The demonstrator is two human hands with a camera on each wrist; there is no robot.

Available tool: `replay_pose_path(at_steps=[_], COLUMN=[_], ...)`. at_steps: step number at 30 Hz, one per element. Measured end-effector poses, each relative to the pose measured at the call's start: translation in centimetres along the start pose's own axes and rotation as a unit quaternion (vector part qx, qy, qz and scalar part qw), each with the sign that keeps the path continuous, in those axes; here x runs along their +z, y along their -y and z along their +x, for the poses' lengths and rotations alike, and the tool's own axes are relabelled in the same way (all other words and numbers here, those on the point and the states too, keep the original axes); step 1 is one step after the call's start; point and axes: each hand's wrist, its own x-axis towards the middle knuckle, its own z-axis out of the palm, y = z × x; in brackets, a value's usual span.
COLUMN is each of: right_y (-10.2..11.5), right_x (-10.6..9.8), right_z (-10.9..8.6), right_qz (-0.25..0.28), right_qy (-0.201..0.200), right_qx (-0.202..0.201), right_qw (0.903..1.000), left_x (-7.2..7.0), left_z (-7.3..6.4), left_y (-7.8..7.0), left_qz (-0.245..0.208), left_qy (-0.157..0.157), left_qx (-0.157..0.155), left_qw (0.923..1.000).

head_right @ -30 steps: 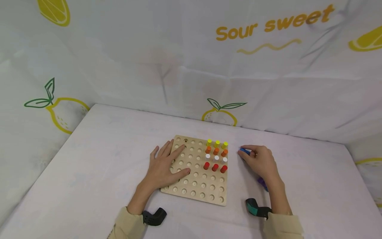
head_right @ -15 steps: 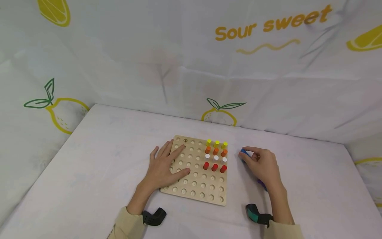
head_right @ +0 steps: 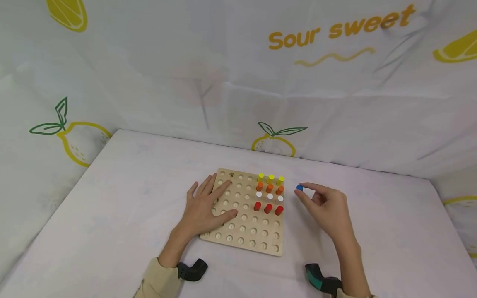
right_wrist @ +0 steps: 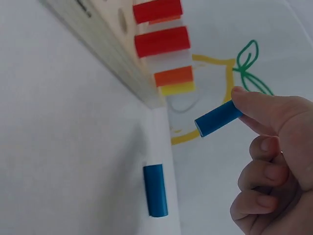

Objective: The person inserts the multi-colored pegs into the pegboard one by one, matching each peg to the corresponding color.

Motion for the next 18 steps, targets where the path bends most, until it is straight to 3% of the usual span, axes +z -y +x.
replay_pose_path(at_steps=[11, 18], right_y=[2.2, 3.2], right_x=[-0.3, 0.3], right_z=[-1.2, -1.8], right_qz=[0.116, 0.196], right_qy=[0.019, 0.088], right_qx=[0.015, -0.016], right_qw=[0.9929, 0.9764], left_x=[0.0, 0.0], left_z=[0.0, 0.1], left_y=[0.0, 0.0], left_qz=[-0.003, 0.002], left_qy=[0.003, 0.006], left_qx=[-0.002, -0.003], left_qw=[1.0000, 1.0000])
